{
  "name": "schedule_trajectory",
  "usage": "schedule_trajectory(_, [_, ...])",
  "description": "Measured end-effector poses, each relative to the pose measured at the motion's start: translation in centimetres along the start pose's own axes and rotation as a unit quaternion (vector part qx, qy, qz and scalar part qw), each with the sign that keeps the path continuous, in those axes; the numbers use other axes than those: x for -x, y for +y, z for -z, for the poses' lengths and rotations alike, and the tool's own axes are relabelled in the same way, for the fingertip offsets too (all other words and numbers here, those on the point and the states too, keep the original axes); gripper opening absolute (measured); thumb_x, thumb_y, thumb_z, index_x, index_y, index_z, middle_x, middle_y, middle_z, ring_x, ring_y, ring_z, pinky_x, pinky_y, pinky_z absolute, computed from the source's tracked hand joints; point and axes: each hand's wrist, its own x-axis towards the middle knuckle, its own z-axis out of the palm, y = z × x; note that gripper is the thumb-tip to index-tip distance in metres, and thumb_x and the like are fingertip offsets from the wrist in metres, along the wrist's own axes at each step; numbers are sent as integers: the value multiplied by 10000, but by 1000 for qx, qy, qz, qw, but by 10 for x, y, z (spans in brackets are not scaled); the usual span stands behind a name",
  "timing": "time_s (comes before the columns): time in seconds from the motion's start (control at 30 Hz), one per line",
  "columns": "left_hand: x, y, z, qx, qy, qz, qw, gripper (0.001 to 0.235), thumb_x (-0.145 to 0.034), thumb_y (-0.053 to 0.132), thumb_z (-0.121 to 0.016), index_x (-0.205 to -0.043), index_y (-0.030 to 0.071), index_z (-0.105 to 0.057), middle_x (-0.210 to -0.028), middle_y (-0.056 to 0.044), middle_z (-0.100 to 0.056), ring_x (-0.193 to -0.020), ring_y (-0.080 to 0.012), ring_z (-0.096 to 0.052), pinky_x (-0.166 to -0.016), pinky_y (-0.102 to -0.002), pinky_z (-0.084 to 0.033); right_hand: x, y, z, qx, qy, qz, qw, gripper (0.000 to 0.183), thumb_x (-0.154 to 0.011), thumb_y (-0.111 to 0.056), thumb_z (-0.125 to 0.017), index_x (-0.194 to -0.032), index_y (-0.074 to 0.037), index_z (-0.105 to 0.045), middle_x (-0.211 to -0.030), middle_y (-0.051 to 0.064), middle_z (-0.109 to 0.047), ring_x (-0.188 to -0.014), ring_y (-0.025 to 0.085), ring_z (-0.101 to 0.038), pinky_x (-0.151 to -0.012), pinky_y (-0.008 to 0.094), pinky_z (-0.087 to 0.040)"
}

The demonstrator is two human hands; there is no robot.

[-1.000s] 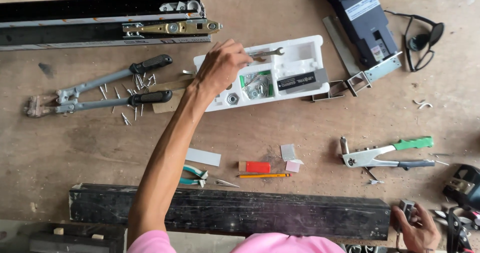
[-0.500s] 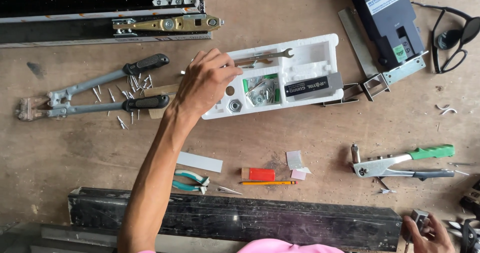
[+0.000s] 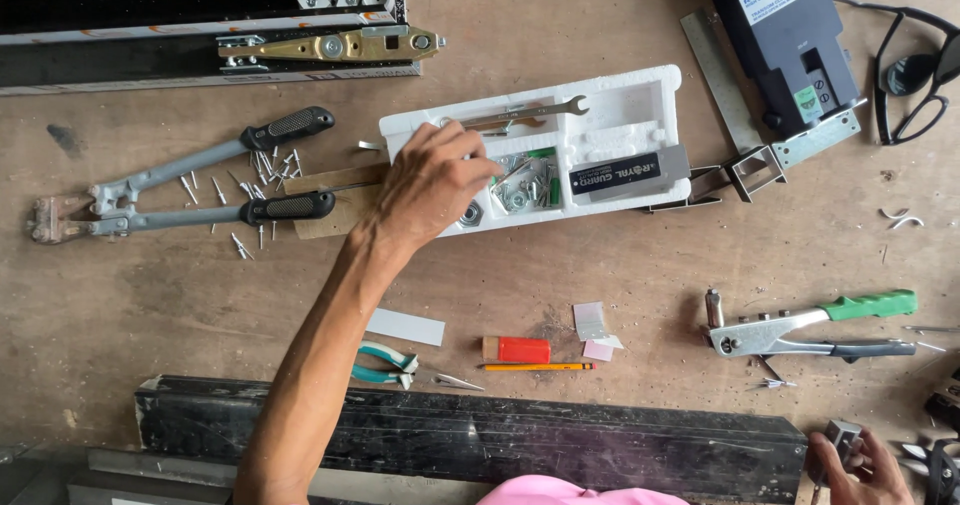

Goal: Assembling metal rail components by aligning a bracket and fastening it with a power drill

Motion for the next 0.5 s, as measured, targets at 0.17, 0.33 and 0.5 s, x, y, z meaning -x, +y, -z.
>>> schedule_trajectory(0.17, [-4, 11, -22, 34, -95, -1, 995, 176, -834, 232, -835, -997, 188, -787, -964, -29, -736, -922, -210, -649, -866, -420, -474, -6, 23, -9, -10, 15, 26, 999, 678, -927, -279, -879, -1463, 80, -671, -1169, 190, -686, -933, 267, -637, -801, 358, -512])
schedule_trajectory(0.33, [-9, 12, -34, -95, -102, -67, 988, 231, -831, 272, -830, -996, 147, -728, -919, -14, -707, -865, -186, -617, -843, -380, -462, -4, 22, -9, -26, 15, 14, 999, 677, -927, -262, -880, -1474, 71, -662, -1139, 177, -680, -937, 249, -628, -818, 344, -507])
schedule_trajectory(0.5, [-18, 20, -27, -42, -66, -74, 994, 172, -867, 124, -786, -1029, 173, -758, -943, -20, -709, -862, -196, -625, -803, -373, -470, -4, 19, -10, -28, 26, 13, 999, 658, -925, -243, -888, -1456, 81, -673, -1148, 187, -687, -928, 249, -631, -797, 345, -514])
